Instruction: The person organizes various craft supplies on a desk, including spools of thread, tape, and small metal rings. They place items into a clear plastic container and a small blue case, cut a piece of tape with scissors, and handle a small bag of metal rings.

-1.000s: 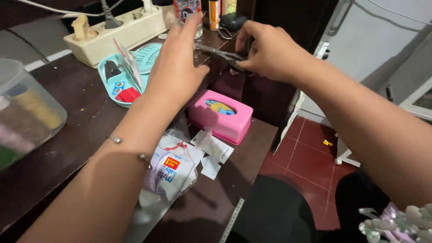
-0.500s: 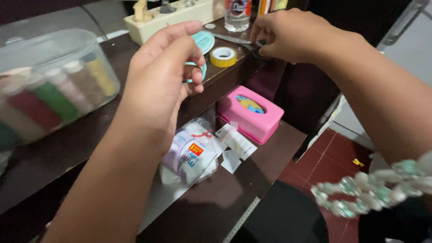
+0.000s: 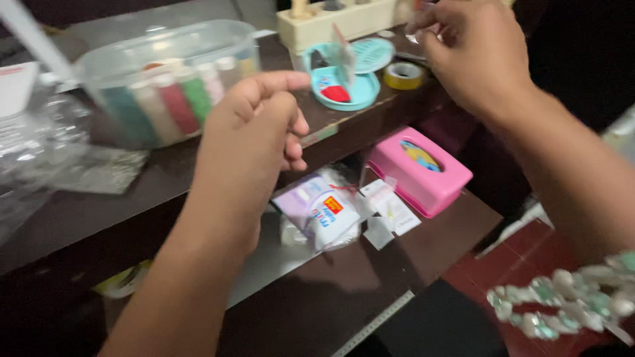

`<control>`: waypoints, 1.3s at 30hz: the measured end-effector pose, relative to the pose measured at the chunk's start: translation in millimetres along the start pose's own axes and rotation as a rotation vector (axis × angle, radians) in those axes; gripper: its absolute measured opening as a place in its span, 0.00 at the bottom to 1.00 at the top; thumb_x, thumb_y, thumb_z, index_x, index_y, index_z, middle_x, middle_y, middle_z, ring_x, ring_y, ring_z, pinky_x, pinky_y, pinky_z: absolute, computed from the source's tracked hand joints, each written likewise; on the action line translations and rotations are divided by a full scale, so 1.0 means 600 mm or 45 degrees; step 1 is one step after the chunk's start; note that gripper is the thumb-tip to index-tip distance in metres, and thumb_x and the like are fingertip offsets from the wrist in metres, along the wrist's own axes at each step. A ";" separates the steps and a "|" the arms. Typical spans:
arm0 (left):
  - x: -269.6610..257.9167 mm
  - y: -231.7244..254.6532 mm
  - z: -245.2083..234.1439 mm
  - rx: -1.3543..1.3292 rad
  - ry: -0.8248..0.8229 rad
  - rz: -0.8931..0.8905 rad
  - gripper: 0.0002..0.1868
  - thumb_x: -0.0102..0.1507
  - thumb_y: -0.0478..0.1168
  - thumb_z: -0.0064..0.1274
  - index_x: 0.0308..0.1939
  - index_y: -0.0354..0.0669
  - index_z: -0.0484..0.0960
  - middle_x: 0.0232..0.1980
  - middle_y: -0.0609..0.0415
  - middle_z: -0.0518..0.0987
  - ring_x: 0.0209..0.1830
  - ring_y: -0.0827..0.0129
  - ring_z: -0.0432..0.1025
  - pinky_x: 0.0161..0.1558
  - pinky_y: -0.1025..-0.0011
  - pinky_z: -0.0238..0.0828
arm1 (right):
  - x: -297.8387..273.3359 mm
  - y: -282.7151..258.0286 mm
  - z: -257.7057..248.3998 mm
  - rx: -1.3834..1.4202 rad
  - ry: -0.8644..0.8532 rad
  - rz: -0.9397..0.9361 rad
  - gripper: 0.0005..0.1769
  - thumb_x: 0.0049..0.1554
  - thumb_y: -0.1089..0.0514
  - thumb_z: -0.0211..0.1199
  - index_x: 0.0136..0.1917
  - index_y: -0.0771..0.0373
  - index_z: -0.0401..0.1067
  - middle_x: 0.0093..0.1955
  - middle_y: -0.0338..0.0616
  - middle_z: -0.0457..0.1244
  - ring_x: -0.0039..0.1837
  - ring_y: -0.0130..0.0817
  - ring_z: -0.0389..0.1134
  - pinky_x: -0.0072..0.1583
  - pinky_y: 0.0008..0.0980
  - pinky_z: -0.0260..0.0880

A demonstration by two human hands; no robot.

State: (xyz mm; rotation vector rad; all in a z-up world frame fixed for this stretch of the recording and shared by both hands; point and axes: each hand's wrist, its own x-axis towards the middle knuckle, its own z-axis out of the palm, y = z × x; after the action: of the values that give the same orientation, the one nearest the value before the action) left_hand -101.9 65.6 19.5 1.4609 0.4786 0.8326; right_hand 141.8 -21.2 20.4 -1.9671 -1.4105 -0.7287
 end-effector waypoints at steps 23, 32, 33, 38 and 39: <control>-0.077 0.046 -0.117 0.145 0.337 -0.138 0.13 0.56 0.37 0.41 0.41 0.46 0.79 0.24 0.62 0.69 0.21 0.81 0.63 0.25 0.80 0.67 | 0.011 -0.303 0.048 1.680 -0.557 0.199 0.08 0.52 0.55 0.63 0.41 0.62 0.72 0.37 0.33 0.63 0.39 0.17 0.61 0.41 0.19 0.60; -0.119 0.045 -0.163 1.281 0.920 0.035 0.11 0.60 0.42 0.46 0.44 0.43 0.77 0.28 0.57 0.72 0.30 0.72 0.67 0.33 0.68 0.62 | 0.018 -0.319 0.050 1.806 -0.604 0.155 0.08 0.55 0.55 0.61 0.43 0.62 0.72 0.39 0.32 0.64 0.40 0.18 0.59 0.43 0.19 0.59; -0.125 0.040 -0.176 1.502 0.975 0.077 0.12 0.61 0.43 0.47 0.44 0.41 0.77 0.29 0.55 0.72 0.34 0.70 0.66 0.38 0.66 0.61 | 0.016 -0.324 0.050 1.779 -0.638 0.179 0.08 0.54 0.55 0.61 0.42 0.61 0.72 0.38 0.32 0.64 0.39 0.18 0.59 0.42 0.19 0.59; -0.112 0.000 -0.228 2.103 1.063 0.301 0.23 0.60 0.54 0.52 0.43 0.35 0.78 0.39 0.46 0.72 0.45 0.57 0.60 0.46 0.56 0.48 | 0.004 -0.341 0.052 1.674 -0.711 0.172 0.09 0.52 0.52 0.61 0.42 0.60 0.72 0.39 0.33 0.65 0.43 0.17 0.62 0.43 0.19 0.60; -0.110 -0.007 -0.234 2.114 1.059 0.269 0.24 0.60 0.55 0.52 0.43 0.35 0.78 0.40 0.44 0.71 0.46 0.55 0.59 0.47 0.56 0.46 | 0.002 -0.343 0.053 1.650 -0.726 0.175 0.10 0.52 0.52 0.62 0.42 0.60 0.71 0.40 0.33 0.64 0.43 0.17 0.63 0.44 0.19 0.61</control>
State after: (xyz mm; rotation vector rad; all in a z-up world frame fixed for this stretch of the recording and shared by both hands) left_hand -246.9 111.1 -10.4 2.6016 1.9927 1.2683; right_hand -51.8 54.6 32.2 -1.1550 -1.4182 0.7612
